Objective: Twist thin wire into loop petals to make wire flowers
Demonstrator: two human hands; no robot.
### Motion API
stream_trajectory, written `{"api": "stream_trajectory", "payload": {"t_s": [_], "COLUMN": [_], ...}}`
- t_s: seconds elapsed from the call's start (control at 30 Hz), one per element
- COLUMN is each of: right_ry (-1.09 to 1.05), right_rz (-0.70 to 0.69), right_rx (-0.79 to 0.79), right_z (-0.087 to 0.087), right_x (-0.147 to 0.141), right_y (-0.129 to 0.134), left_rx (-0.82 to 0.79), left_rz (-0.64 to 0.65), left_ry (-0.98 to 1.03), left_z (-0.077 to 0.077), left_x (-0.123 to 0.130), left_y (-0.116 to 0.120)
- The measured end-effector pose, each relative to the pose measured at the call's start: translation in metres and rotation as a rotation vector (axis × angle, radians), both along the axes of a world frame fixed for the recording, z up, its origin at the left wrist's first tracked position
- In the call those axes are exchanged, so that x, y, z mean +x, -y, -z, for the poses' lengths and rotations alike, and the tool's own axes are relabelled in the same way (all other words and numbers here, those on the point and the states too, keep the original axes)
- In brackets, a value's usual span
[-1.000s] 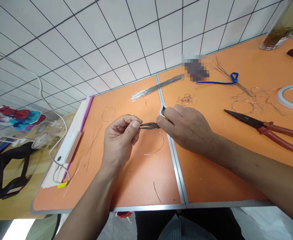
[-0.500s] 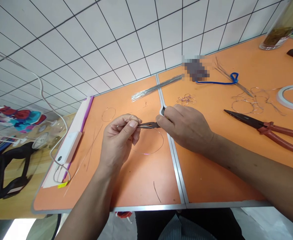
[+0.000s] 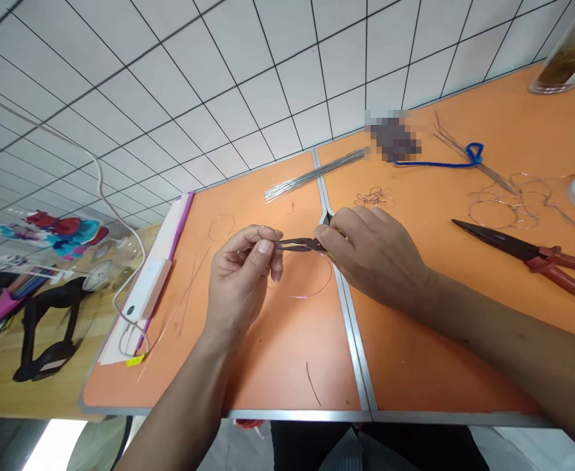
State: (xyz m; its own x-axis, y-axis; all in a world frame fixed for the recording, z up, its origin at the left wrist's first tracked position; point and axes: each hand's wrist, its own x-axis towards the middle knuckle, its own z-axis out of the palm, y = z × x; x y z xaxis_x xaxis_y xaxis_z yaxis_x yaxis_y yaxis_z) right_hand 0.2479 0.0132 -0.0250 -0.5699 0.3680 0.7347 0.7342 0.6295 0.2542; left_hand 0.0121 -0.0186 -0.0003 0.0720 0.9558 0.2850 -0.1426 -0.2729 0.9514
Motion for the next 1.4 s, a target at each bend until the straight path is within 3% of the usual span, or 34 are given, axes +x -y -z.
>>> {"api": "stream_trajectory", "payload": {"t_s": [0.33, 0.9, 1.4], "right_ry": [-0.013, -0.020, 0.005], "right_rz": [-0.006, 0.018, 0.028], "right_rx": [0.020, 0.030, 0.003], "right_z": [-0.002, -0.002, 0.003], "right_x": [-0.001, 0.002, 0.001], "right_y": [0.000, 0.001, -0.005], "left_rx": [0.031, -0.074, -0.138], "left_rz": [0.032, 0.053, -0.043], "left_ry": [0.010, 0.073, 0.048], "left_z": [0.005, 0.000, -0.006], "left_x": [0.001, 0.005, 0.007], "left_y": [0.000, 0.003, 0.005]}}
